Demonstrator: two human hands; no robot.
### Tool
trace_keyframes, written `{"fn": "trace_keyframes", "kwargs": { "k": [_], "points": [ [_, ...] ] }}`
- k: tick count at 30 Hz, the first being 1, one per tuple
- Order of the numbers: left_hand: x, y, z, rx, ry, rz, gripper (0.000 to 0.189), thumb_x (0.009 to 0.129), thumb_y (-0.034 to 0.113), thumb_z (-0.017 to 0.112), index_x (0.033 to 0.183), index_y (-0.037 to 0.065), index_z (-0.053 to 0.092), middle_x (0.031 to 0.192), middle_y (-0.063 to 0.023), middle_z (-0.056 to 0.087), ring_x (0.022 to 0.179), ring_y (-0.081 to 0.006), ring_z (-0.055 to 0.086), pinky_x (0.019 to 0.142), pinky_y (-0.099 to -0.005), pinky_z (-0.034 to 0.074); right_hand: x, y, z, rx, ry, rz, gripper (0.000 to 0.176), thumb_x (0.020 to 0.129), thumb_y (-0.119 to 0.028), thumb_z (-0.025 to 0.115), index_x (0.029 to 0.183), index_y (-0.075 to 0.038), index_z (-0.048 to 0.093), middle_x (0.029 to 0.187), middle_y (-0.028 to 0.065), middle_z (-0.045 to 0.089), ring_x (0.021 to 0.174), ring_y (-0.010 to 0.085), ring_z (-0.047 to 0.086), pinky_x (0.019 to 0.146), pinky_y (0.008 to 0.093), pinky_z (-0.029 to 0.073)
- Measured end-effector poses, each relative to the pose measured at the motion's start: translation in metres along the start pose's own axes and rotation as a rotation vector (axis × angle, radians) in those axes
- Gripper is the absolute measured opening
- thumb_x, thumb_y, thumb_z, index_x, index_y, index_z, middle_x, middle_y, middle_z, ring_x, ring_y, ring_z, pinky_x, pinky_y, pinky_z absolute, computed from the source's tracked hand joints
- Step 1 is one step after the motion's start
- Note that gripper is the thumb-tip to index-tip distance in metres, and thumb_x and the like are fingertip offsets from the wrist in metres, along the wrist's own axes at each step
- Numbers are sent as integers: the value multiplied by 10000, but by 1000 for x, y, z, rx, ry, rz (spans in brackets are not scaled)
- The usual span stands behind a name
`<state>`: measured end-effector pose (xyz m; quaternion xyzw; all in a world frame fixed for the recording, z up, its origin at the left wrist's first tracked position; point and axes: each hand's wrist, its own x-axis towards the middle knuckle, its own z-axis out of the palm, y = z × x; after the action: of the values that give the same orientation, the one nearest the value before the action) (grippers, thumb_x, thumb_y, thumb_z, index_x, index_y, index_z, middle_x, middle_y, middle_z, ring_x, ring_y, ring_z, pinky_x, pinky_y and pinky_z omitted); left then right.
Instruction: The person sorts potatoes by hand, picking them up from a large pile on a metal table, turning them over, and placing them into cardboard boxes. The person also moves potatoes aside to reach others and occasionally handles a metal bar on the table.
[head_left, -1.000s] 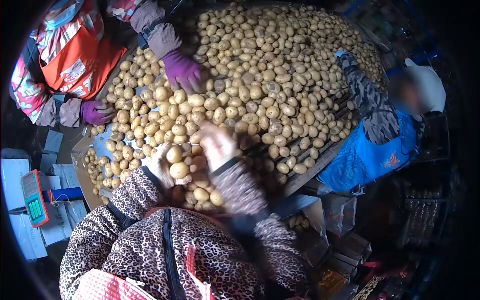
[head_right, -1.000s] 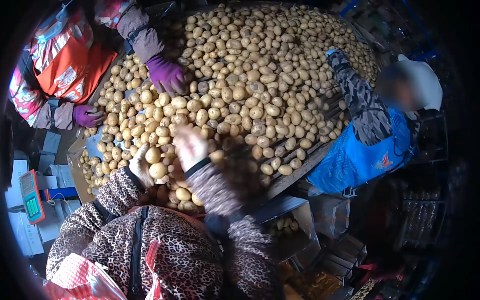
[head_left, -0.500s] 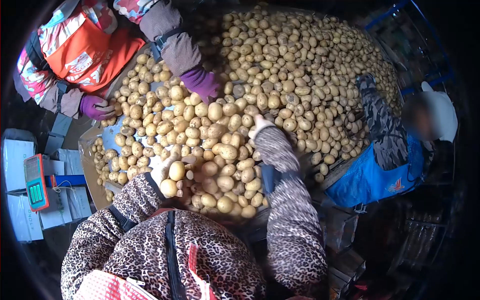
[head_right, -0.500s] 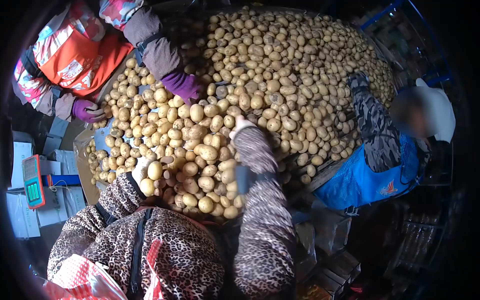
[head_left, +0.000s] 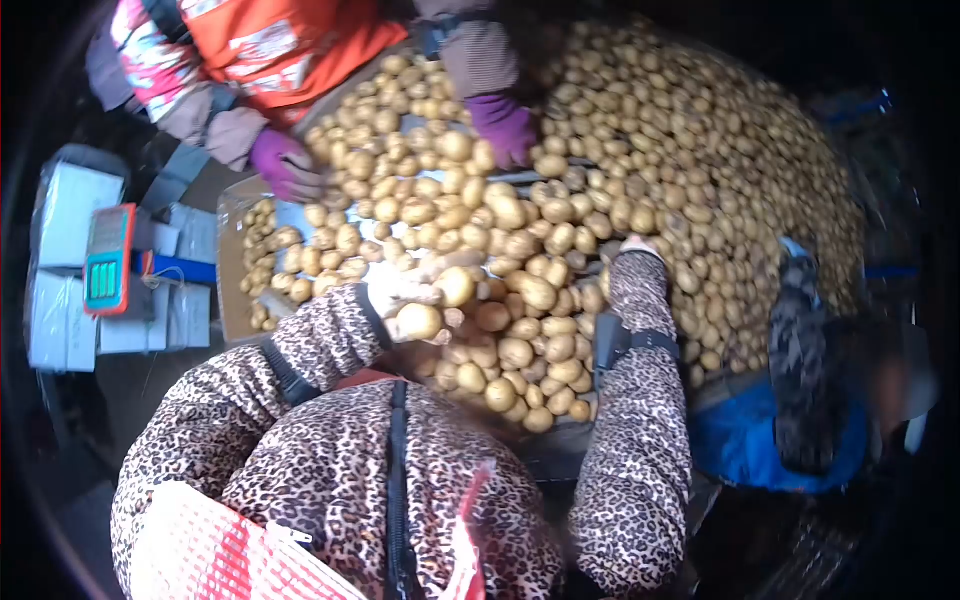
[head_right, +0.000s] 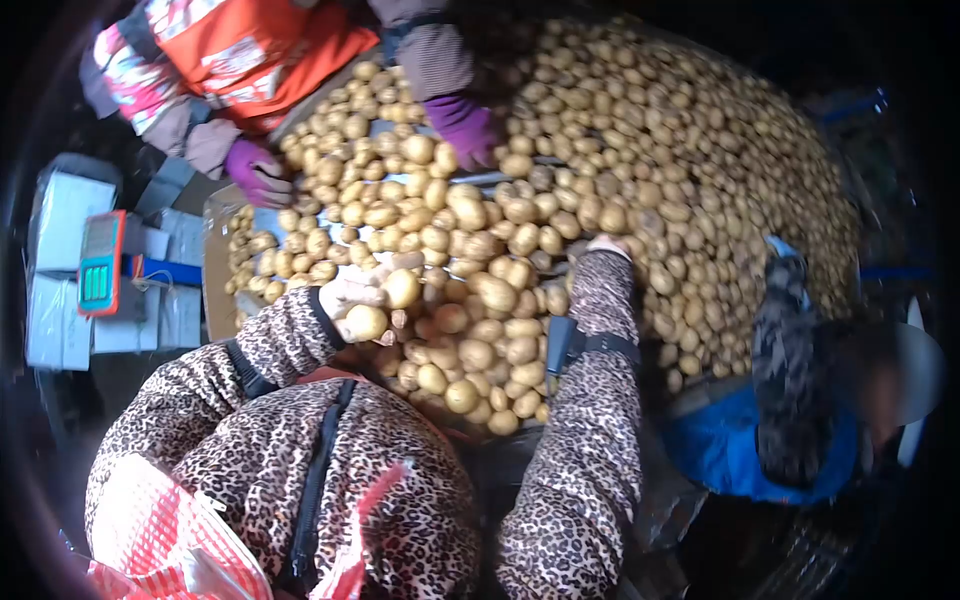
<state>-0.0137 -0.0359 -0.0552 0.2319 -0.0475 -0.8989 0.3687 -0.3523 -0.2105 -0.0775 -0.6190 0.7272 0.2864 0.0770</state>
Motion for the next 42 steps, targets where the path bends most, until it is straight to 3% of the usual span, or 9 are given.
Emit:
{"fn": "trace_keyframes", "kwargs": {
  "k": [5,6,11,18,21,27,31,34,42],
  "points": [
    [-4,5,-33,-432,-7,-46,672,904,655,376,1221,79,515,937,-160,632,721,-244,617,589,-405,534,13,20,1,392,154,-72,362,859,-182,543,1195,-48,555,1136,222,591,1055,320,597,869,386,524],
    [-9,6,-29,-396,17,-66,621,835,707,443,1198,223,583,1115,-9,633,793,-160,629,600,-349,508,12,23,3,585,201,-109,366,858,-185,547,1197,-48,553,1137,218,589,1056,316,595,868,381,525],
    [-19,4,-47,-607,-247,-136,754,870,722,316,1211,95,559,1314,-219,488,1153,-463,493,786,-568,519,-55,-26,15,1824,90,-354,388,857,-201,565,1212,-46,546,1140,200,583,1060,295,585,864,355,526],
    [-29,3,-24,-598,-129,-43,715,884,676,362,1274,97,515,1373,-174,460,1229,-417,458,946,-617,401,-169,-169,23,2451,-401,-380,422,855,-223,590,1233,-44,536,1145,174,575,1066,267,571,858,317,527],
    [-25,-11,-89,-451,-33,302,660,916,582,370,1329,72,444,1361,-200,460,1248,-376,448,1079,-533,306,-222,-218,19,783,700,-886,524,842,-216,590,1316,-34,461,1297,217,462,1197,345,471,984,417,447],
    [-131,-3,-63,-472,180,696,480,850,491,523,1142,110,503,1269,-149,504,1046,-338,515,764,-479,521,-255,-230,-17,1223,323,-1200,621,794,-139,630,1363,-24,407,1420,242,337,1332,382,325,1099,434,302],
    [-208,16,-152,-414,11,849,594,803,477,605,1259,122,468,1289,-231,450,1185,-439,438,781,-501,564,-208,-197,19,1284,191,-970,498,825,-50,568,1308,14,465,1334,181,457,1234,287,481,1006,360,428],
    [-260,42,-250,-636,527,966,613,854,521,512,1288,93,445,1341,-230,419,1210,-421,435,845,-530,522,-176,-155,61,1619,-19,-633,358,894,-39,549,1247,13,524,1180,170,592,1085,212,572,957,325,457],
    [-213,69,-258,-650,881,921,427,920,343,505,1191,12,498,1269,-207,528,1154,-384,540,888,-498,530,-89,-13,114,1378,546,-196,320,879,-114,553,1181,-16,592,1135,154,642,1037,268,611,935,347,456]
  ]
}}
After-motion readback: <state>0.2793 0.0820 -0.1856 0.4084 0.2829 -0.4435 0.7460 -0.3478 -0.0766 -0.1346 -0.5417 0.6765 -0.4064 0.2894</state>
